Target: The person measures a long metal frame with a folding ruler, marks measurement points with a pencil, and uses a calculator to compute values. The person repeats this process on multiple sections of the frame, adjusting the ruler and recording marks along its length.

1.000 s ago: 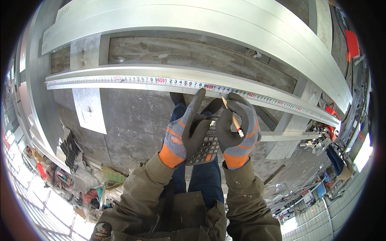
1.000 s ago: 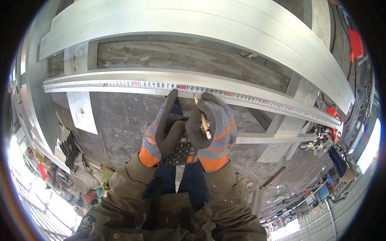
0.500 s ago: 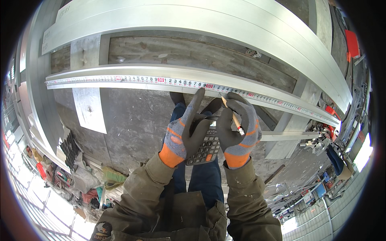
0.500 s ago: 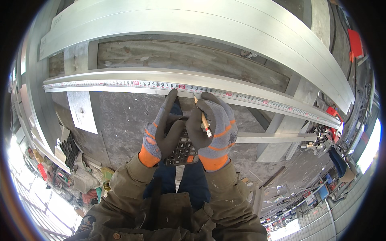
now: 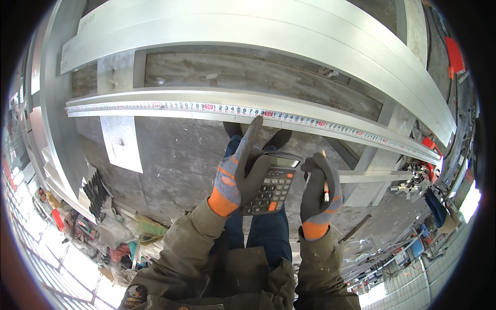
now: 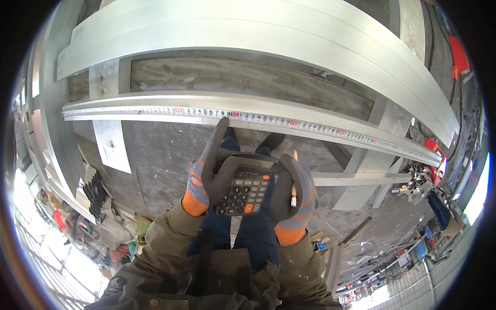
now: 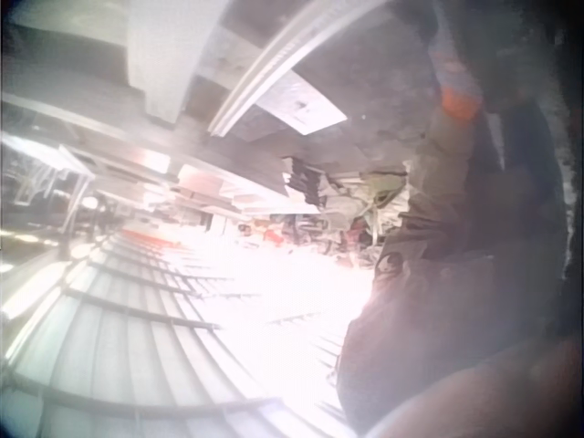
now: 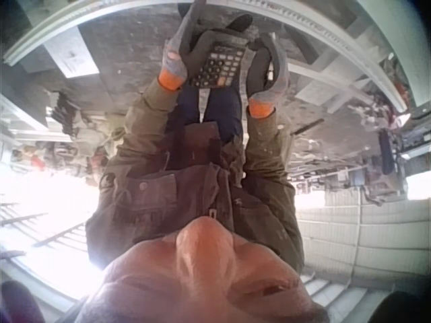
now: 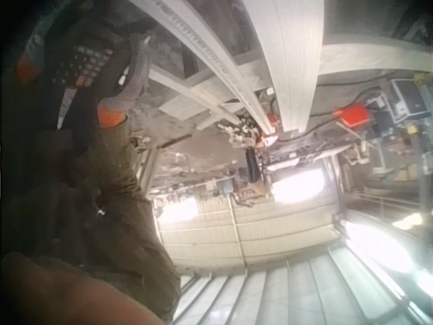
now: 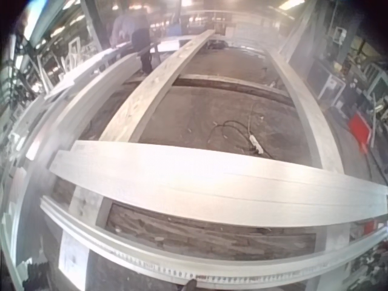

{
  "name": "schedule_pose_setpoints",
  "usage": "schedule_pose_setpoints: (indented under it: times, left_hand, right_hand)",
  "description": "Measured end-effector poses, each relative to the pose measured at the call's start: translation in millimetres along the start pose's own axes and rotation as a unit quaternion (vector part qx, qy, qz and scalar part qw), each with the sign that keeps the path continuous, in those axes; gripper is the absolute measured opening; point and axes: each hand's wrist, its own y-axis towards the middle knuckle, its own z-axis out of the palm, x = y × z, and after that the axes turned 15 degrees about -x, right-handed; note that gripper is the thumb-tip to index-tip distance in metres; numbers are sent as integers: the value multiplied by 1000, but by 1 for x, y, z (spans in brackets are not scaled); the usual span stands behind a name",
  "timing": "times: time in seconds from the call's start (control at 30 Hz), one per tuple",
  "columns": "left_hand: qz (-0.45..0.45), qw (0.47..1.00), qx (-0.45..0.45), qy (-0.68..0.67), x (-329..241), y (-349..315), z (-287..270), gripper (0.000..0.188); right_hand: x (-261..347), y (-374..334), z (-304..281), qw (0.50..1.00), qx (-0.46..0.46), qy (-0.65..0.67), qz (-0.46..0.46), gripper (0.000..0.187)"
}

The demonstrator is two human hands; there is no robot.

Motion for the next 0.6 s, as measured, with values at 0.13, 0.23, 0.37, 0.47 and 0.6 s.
schedule_pose_setpoints:
  times: [0.13,0.23,0.37,0.47,0.6]
  left_hand:
    - [-66,998,20,0,-11,0,-4,75]
    - [-87,996,7,-22,-17,0,-2,75]
    - [-89,996,-13,17,-19,1,-2,71]
    - [-88,995,-15,33,-19,1,-4,68]
    - [-72,997,-32,14,-19,2,0,68]
  right_hand:
    - [-10,-20,-30,996,45,-72,-11,18]
    - [-12,-35,-45,993,65,-94,-25,20]
    - [-2,-53,-55,995,76,-38,54,21]
    - [6,-60,-59,981,98,5,166,24]
    - [12,-66,-63,974,114,-4,194,33]
